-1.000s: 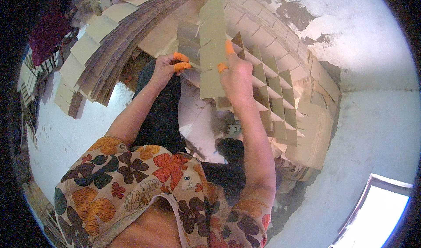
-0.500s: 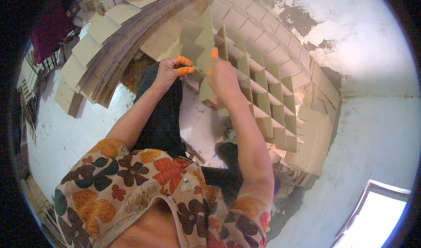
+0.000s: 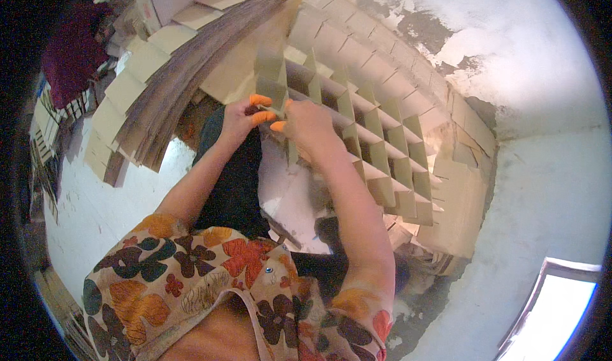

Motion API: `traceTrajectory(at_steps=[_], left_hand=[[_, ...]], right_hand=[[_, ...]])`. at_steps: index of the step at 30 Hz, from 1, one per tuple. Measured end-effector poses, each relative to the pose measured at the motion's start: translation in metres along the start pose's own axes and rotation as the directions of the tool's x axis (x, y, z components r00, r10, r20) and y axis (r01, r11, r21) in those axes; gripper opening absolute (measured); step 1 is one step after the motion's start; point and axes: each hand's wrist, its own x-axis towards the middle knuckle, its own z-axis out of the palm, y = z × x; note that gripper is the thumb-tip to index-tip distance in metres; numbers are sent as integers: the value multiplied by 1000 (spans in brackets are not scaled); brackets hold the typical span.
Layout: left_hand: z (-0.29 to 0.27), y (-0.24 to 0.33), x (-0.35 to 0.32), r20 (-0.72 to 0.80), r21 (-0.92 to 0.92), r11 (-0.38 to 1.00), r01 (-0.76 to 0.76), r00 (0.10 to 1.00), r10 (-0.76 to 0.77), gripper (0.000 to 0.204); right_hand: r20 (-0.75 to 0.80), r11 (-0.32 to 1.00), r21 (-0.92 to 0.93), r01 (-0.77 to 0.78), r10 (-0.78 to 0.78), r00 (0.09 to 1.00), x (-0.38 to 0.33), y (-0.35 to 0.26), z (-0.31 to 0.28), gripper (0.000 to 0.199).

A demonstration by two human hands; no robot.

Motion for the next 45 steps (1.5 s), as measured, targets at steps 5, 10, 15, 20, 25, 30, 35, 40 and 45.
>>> traceTrajectory(at_steps=[5, 10, 15, 20, 25, 30, 35, 40, 45], left_hand=[[-3, 17, -13, 148, 584, 618, -526, 818, 556, 58], [14, 46, 9, 494, 543, 513, -665, 747, 445, 85], [36, 39, 78, 627, 540, 414, -733, 678, 383, 97], [58, 12, 137, 779, 434, 439, -787, 573, 255, 86], [70, 24, 153, 816, 475, 649, -594, 574, -71, 59], [49, 53, 120, 903, 310, 373, -875, 394, 174, 48], [-46, 125, 52, 683, 595, -61, -801, 464, 564, 43], [-151, 106, 61, 315, 949, -191, -252, 699, 642, 38], [-247, 21, 92, 190, 947, -319, -29, 853, 487, 38]], right_hand=[[-523, 980, 78, -181, 195, 830, -7, 81, -18, 50], [-587, 844, -70, -531, 395, 707, -45, 210, -12, 69], [-93, 869, 232, -437, 467, 879, -69, 196, -24, 80], [-82, 958, 45, -284, 286, 955, -91, 147, 31, 61], [-205, 933, -62, -354, 335, 920, -79, 170, 50, 22], [-241, 915, -66, -397, 372, 896, -94, 146, 23, 24], [-798, 853, -406, -328, -156, 582, -148, 95, -24, 45], [-700, 858, -395, -328, -50, 712, -203, 138, -10, 37], [-714, 804, -315, -505, 150, 684, -262, 219, 25, 28]])
